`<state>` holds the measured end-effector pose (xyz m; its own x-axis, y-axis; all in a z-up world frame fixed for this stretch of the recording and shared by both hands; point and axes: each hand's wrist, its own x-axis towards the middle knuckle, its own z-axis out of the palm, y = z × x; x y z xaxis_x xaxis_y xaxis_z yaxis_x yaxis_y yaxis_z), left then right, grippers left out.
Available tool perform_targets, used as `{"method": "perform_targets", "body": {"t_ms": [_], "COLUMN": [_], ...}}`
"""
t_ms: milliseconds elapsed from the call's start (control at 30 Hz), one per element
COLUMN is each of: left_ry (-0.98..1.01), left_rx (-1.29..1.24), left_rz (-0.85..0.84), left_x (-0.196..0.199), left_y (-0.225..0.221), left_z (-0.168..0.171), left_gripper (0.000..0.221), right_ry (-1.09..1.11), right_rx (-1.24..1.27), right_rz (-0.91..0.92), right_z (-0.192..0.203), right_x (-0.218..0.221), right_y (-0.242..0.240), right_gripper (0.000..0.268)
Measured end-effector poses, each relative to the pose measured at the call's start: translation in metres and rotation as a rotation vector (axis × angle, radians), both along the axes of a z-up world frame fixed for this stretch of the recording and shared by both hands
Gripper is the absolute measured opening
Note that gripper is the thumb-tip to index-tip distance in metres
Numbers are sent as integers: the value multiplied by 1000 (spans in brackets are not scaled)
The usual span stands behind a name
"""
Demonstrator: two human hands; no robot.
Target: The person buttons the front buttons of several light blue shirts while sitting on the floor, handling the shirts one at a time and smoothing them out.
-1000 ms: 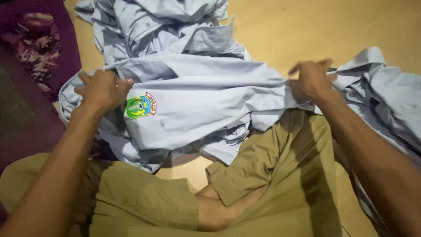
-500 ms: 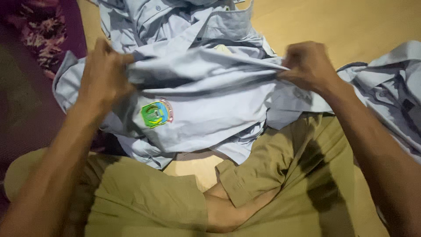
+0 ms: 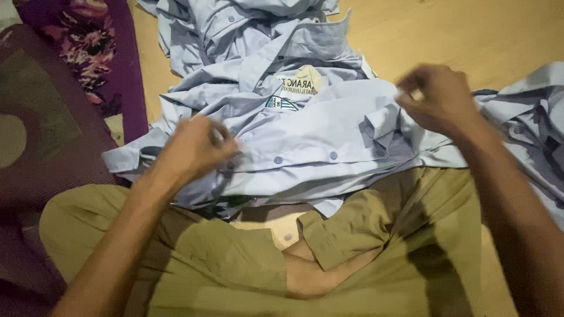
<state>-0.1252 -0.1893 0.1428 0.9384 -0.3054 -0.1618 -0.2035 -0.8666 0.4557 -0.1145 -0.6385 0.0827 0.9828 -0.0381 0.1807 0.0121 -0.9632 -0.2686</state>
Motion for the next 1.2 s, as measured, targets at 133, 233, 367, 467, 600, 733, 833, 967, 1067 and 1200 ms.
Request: {"method": "perform_targets", "body": {"t_ms": [133,233,367,467,600,733,833,967,1067,1200], "left_ry": [-376,80,-24,-415,-272,-375,-518,-719,-775,-874], "left_rx": [-63,103,67,-22,60,-84,-248,-374,-368,-387], "left_rz": [-31,-38,40,105,134,106,-118,-104,-83,-69], "left_x": [31,27,41,54,95,67,32,9,1,4], "left_y": [23,19,5,-8,9,10,18,29,29,25], "left_z": [-66,-87,-75,-66,-131,-107,-72,-72,-75,-82], "left_gripper": [40,58,47,49,32,9,15,49,63,68], "right_ry": [-123,625,469,76,34,212,384,341,-49,-572], "right_rx": [230,67,-96,15,422,424,247,-30,11,187], "right_rz": [267,37,23,178,334,273,231,237,195,264], "right_z": [-57,-90,-93,-60,-48,-81,-93,-75,-31,24], "right_x": [22,19,45,60,69,71,90,101,79,28], "right_y": [47,67,58,88,158,178,173,150,132,137], "right_gripper": [42,49,44,38,39,53,92,39,32,34]}}
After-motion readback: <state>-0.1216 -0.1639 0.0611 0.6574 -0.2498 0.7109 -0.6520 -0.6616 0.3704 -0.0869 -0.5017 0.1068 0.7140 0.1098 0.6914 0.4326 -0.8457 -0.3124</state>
